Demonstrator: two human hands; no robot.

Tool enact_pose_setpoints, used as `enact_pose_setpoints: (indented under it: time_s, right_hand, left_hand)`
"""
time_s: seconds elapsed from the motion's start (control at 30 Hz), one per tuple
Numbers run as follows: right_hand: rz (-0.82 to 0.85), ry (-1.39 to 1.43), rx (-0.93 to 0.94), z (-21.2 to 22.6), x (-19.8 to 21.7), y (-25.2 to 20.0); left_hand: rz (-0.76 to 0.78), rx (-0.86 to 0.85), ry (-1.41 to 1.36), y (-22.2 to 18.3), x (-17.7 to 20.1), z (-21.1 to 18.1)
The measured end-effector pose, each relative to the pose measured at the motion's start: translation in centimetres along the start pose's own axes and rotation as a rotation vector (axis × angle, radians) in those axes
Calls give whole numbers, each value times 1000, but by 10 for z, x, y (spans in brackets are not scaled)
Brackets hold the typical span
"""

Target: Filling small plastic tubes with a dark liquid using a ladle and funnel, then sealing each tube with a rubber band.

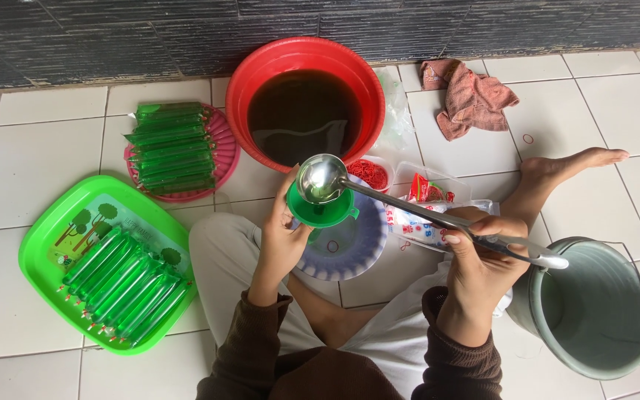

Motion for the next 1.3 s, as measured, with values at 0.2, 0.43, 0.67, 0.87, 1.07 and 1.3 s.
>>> enact_pose_setpoints:
  time_s: [0.2, 0.43, 0.67, 0.87, 1.07, 1.3]
  right_hand:
    - [-59, 39, 1, -5, -3, 9]
    - [-85, -110, 2, -81, -27, 4]
    - [178, -302, 21, -201, -108, -43]
    - [401, -330, 491, -160, -161, -51]
    - [592, -445, 716, -203, -120, -101]
    - [532, -477, 691, -177, -93, -107]
  left_hand:
    - [12, 21, -2, -8, 6, 23]
    - [29, 71, 36, -16, 12, 28]
    - [58, 163, 33, -27, 3, 20]
    - [94, 238, 45, -43, -3, 39]
    - [100, 272, 55, -50, -2, 54]
    - [110, 326, 65, -59, -1, 76]
Point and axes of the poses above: each hand's wrist, its own y-axis towards the middle knuckle, its own x-axis out of the back of the hand, z = x × y, the point moved 10 cm from there along y, towards the middle knuckle, and after that the axes turned 11 degrees about -z, right-handed, at the moved point
